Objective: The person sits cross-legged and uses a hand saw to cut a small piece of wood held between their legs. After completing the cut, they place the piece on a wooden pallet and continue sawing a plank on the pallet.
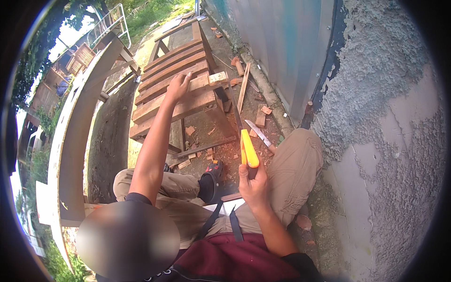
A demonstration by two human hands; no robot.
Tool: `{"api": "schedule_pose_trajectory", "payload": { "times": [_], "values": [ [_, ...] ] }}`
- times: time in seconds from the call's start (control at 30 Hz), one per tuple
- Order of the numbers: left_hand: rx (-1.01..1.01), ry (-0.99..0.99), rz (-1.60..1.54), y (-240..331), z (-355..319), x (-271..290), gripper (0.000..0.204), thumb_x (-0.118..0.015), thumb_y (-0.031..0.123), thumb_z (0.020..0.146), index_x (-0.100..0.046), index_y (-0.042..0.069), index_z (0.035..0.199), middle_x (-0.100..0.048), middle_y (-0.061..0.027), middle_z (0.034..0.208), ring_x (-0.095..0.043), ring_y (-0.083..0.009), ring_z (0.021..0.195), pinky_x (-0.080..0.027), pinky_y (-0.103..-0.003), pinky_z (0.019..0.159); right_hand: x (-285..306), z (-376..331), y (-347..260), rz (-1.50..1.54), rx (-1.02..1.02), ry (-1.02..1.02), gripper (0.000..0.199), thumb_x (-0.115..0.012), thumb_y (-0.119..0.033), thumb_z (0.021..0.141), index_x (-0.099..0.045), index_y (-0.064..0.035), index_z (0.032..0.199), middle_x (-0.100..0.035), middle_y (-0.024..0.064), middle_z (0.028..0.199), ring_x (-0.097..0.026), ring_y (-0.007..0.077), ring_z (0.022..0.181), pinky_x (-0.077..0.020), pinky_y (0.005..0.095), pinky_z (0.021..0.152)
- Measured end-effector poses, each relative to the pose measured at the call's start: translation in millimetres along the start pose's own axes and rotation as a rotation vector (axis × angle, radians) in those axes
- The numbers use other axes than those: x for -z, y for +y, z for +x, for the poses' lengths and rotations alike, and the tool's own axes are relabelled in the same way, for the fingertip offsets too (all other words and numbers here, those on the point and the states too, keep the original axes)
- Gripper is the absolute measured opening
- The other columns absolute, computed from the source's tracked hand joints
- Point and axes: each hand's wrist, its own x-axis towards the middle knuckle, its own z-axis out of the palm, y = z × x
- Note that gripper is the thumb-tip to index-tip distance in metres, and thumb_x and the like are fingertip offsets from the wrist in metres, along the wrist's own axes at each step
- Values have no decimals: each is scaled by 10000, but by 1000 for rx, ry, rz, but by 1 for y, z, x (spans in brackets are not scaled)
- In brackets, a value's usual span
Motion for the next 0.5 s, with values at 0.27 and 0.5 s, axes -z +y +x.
{"api": "schedule_pose_trajectory", "payload": {
  "times": [0.27, 0.5],
  "values": [
    [24, 169, 262, -6, -11, -45, 571, -422, 537, 1018, -715, 50, 1074, -709, -164, 1142, -637, -330, 1153, -403, -532, 1041, -48, 41, -25, -129, 61, -58, 400, -689, -336, 999, -576, 12, 1162, -611, 88, 788, -596, 185, 687, -490, 347, 644],
    [32, 355, 180, -10, -18, -56, 436, -499, 397, 954, -746, 38, 954, -729, -154, 1015, -669, -312, 1057, -402, -471, 1041, -61, 44, -30, -290, 4, -105, 301, -723, -234, 975, -625, 25, 1093, -667, 110, 765, -653, 188, 680, -509, 321, 637]
  ]
}}
